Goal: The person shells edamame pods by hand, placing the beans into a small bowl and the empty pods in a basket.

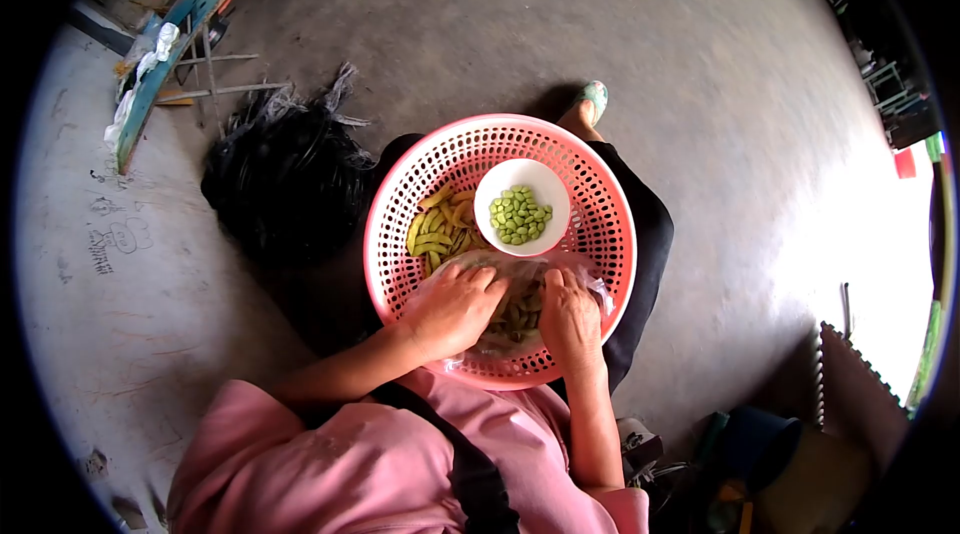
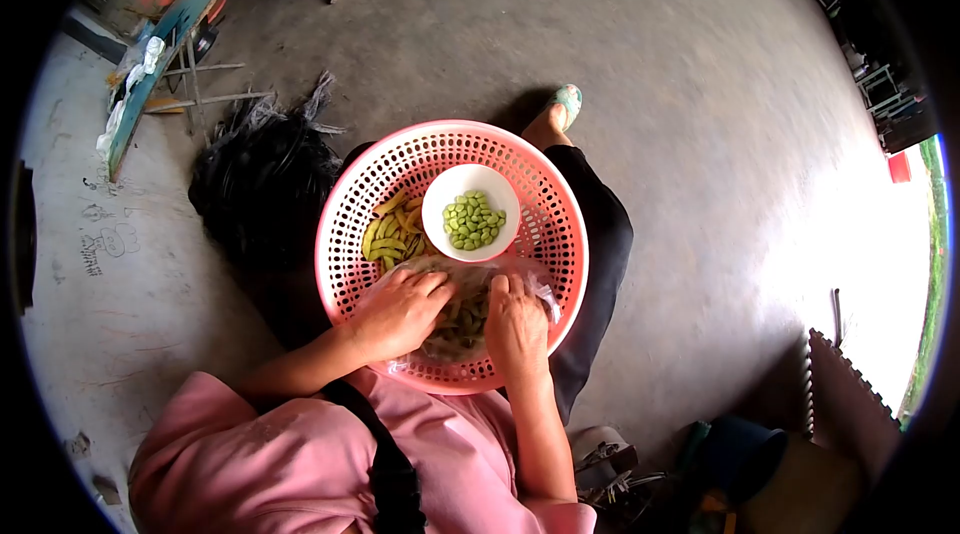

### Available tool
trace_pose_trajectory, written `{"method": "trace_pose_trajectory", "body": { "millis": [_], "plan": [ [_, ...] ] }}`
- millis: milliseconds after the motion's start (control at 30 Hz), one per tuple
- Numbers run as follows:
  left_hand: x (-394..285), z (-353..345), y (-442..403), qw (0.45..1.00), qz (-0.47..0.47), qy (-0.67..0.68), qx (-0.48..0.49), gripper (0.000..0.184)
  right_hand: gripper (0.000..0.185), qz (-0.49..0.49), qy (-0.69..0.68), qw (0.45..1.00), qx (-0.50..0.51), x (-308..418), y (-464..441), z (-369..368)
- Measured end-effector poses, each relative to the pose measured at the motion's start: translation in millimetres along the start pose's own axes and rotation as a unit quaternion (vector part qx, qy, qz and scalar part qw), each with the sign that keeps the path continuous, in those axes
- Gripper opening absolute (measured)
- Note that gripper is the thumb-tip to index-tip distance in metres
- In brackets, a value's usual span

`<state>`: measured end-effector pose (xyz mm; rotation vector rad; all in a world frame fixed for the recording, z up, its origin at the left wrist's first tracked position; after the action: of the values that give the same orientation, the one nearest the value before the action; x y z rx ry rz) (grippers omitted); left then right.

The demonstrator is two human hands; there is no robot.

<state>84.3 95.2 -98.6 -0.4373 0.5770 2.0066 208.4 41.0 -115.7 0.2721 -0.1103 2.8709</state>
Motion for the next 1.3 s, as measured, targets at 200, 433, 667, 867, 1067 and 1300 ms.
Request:
{"method": "trace_pose_trajectory", "body": {
  "millis": [200,433,667,867,1067,1300],
  "plan": [
    [0,25,1,0.917,-0.023,0.355,-0.179,0.019,0.022,-0.016,-0.161,0.987,0.008,19,2,38],
    [17,13,3,0.829,0.085,0.541,-0.112,0.017,0.033,-0.035,-0.347,0.932,0.1,36,7,3],
    [24,-1,-4,0.696,0.14,0.703,-0.038,0.011,0.028,-0.02,-0.394,0.916,0.078,34,6,10],
    [34,-3,0,0.593,0.166,0.785,-0.064,0.01,0.017,0.018,-0.314,0.949,-0.032,36,5,19],
    [35,-5,-2,0.594,0.16,0.786,-0.059,0.007,0.019,0.048,-0.244,0.967,-0.06,37,2,22],
    [38,-7,-1,0.593,0.164,0.786,-0.058,0.007,0.022,0.08,-0.19,0.976,-0.065,42,-1,25]
  ]
}}
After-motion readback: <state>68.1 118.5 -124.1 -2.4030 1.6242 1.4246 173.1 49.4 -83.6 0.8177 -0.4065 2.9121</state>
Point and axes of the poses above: each hand's wrist, its own y-axis away from the middle knuckle, its own z-axis out of the back of the hand, x = y × z, the point moved 7 cm from there along -y, towards the middle knuckle, and after that the axes turned 15 degrees about y, right-handed, at the moved point
